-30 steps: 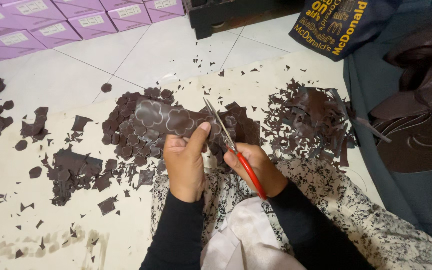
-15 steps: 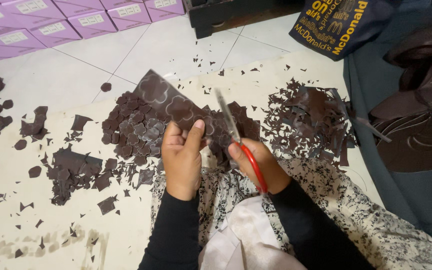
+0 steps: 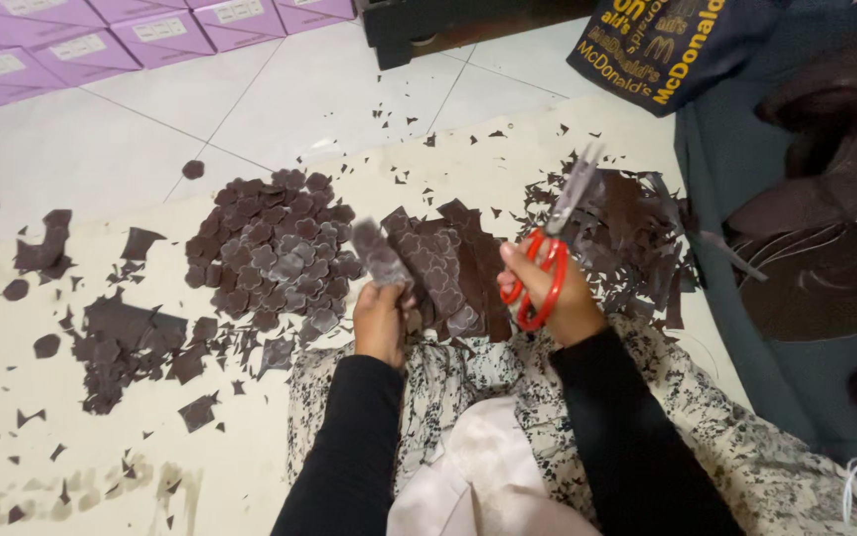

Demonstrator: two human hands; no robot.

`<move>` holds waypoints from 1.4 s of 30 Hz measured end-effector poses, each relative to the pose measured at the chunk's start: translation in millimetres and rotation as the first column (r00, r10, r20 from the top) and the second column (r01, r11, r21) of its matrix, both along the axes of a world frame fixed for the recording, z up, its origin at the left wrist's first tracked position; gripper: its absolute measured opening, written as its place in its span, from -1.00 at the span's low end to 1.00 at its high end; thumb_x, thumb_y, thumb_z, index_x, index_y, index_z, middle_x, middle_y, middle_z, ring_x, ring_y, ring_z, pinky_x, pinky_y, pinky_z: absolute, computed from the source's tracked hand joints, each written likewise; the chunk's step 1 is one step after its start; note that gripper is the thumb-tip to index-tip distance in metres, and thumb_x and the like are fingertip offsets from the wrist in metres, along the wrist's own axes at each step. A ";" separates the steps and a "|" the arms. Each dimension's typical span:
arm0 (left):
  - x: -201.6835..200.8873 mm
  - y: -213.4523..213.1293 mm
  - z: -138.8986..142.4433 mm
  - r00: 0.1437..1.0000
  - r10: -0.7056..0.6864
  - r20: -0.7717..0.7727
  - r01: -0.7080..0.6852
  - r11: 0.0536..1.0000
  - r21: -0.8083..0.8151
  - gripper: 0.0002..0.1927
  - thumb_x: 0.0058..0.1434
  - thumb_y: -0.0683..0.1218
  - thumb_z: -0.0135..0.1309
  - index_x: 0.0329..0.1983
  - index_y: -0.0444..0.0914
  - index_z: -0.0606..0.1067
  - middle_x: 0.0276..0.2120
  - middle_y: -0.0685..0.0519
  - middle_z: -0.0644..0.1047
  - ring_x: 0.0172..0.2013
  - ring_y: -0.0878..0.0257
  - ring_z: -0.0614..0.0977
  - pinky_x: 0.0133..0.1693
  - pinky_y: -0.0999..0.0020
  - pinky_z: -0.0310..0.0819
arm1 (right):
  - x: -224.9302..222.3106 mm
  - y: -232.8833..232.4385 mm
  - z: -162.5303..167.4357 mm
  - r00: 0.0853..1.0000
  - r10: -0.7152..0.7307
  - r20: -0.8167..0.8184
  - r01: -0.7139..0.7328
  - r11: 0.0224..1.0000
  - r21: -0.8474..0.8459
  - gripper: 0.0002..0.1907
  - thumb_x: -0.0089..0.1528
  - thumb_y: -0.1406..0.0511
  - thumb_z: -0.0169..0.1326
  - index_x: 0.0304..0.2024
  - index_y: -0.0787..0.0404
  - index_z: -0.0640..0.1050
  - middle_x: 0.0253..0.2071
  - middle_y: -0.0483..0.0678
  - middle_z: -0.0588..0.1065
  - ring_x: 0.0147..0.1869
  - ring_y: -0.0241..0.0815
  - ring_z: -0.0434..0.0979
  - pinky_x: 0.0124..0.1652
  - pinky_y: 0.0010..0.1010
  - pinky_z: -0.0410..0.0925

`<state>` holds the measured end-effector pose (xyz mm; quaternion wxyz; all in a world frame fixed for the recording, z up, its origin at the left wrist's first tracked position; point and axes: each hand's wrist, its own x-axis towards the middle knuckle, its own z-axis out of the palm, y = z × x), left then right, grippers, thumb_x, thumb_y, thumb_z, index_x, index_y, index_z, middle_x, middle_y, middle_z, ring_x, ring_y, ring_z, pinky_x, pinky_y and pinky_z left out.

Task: The person uses red-handled scissors to cut flower-shaped pieces from a dark brown sheet of material. The cut pieces are placed in a pile on the floor while the person continues cutting along the pre-drawn outlines.

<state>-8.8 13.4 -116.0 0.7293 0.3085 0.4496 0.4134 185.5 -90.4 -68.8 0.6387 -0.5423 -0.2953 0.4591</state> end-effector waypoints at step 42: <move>-14.6 -7.4 95.3 0.982 -0.069 0.175 -0.002 0.928 0.373 -0.83 0.40 -0.19 0.02 0.03 -0.29 0.47 -0.21 0.13 0.58 -0.26 0.41 0.57 -0.24 0.52 0.45 | -61.3 4.3 7.0 0.918 0.395 -0.034 -0.396 0.916 -0.067 -0.57 0.34 0.06 0.01 -0.01 0.29 0.49 -0.28 -0.16 0.43 -0.33 -0.37 0.46 -0.32 -0.55 0.31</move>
